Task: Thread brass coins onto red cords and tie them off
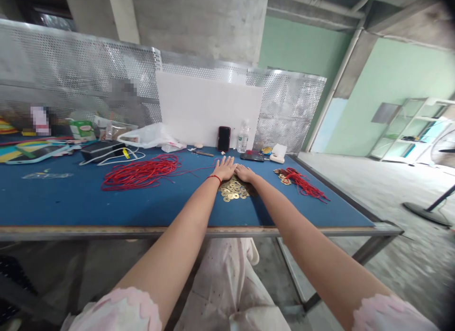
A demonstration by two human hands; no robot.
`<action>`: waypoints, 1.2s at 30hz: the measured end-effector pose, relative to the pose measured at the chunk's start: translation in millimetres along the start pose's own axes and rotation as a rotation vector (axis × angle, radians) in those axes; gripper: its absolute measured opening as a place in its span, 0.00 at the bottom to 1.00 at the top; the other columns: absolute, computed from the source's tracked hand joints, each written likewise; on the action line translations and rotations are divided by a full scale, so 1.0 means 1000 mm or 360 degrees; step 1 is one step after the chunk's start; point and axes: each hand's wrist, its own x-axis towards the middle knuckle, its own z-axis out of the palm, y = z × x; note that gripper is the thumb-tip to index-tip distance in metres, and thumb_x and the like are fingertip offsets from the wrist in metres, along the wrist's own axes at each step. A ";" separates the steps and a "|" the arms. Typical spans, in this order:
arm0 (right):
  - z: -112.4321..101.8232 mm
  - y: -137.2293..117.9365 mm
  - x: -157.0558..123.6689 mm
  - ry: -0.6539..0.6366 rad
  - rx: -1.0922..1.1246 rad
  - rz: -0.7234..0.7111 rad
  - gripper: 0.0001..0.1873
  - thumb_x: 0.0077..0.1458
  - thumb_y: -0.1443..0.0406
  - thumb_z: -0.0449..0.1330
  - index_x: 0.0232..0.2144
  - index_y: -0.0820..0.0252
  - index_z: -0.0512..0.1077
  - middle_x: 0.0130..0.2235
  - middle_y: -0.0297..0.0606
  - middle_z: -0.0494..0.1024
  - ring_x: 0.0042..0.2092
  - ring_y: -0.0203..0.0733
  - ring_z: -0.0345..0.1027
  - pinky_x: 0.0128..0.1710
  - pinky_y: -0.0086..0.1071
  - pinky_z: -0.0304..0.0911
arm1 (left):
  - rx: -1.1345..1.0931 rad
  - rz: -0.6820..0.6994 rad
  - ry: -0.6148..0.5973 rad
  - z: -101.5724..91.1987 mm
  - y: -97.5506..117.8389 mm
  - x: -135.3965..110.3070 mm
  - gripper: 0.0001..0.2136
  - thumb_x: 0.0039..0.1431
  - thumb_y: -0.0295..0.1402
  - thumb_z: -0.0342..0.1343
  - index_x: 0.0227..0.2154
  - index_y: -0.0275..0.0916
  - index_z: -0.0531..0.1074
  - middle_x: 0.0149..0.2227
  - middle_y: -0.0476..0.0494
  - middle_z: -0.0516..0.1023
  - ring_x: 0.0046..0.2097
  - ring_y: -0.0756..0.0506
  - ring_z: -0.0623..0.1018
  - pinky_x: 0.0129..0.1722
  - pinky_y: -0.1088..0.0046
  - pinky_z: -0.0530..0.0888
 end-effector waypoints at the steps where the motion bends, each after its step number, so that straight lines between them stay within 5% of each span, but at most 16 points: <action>1: -0.003 0.005 -0.004 -0.0006 0.0047 -0.0034 0.32 0.64 0.54 0.30 0.65 0.62 0.44 0.67 0.42 0.43 0.67 0.43 0.36 0.64 0.46 0.34 | -0.0004 0.0071 -0.0019 -0.002 -0.004 -0.002 0.29 0.64 0.43 0.25 0.66 0.39 0.40 0.68 0.45 0.39 0.68 0.41 0.38 0.63 0.52 0.43; 10: -0.026 0.077 -0.111 -0.0128 -0.0057 -0.0235 0.43 0.58 0.42 0.31 0.66 0.63 0.39 0.68 0.41 0.39 0.68 0.44 0.30 0.66 0.42 0.29 | 0.0132 0.0590 -0.0339 -0.033 -0.043 -0.066 0.30 0.64 0.47 0.24 0.66 0.37 0.38 0.68 0.45 0.38 0.67 0.44 0.36 0.63 0.59 0.40; 16: -0.027 0.076 -0.159 -0.0168 -0.0163 -0.0308 0.46 0.57 0.40 0.34 0.66 0.65 0.40 0.67 0.44 0.40 0.68 0.47 0.32 0.66 0.44 0.32 | 0.0183 0.0596 -0.0383 -0.040 -0.064 -0.117 0.36 0.61 0.55 0.31 0.66 0.37 0.42 0.68 0.42 0.41 0.68 0.43 0.41 0.63 0.63 0.41; 20: -0.017 0.047 -0.153 -0.0113 -0.0190 -0.0363 0.45 0.58 0.41 0.34 0.66 0.67 0.42 0.67 0.47 0.42 0.68 0.47 0.34 0.65 0.44 0.34 | 0.0100 0.0486 -0.0350 -0.031 -0.039 -0.122 0.38 0.58 0.58 0.32 0.65 0.39 0.46 0.67 0.42 0.44 0.67 0.44 0.46 0.63 0.68 0.44; 26: 0.006 -0.012 -0.113 0.0052 -0.0123 -0.0564 0.38 0.62 0.50 0.38 0.65 0.70 0.44 0.66 0.53 0.46 0.67 0.48 0.38 0.64 0.45 0.40 | -0.0035 0.0671 -0.0291 -0.019 0.013 -0.099 0.42 0.57 0.59 0.35 0.65 0.31 0.45 0.66 0.36 0.47 0.66 0.43 0.50 0.62 0.71 0.46; 32: 0.014 -0.023 -0.099 0.0171 -0.0037 -0.0534 0.35 0.61 0.55 0.41 0.65 0.67 0.42 0.67 0.50 0.43 0.67 0.48 0.36 0.63 0.46 0.40 | -0.0107 0.0608 -0.0173 -0.015 0.022 -0.087 0.40 0.58 0.57 0.33 0.65 0.31 0.44 0.66 0.35 0.46 0.67 0.43 0.49 0.62 0.70 0.48; 36: 0.014 -0.025 -0.094 0.0191 -0.0061 -0.0250 0.37 0.60 0.55 0.41 0.65 0.71 0.38 0.67 0.51 0.38 0.68 0.48 0.31 0.64 0.46 0.37 | -0.0141 0.0384 -0.0045 -0.011 0.024 -0.082 0.41 0.58 0.58 0.30 0.65 0.29 0.42 0.67 0.34 0.43 0.67 0.40 0.47 0.62 0.63 0.49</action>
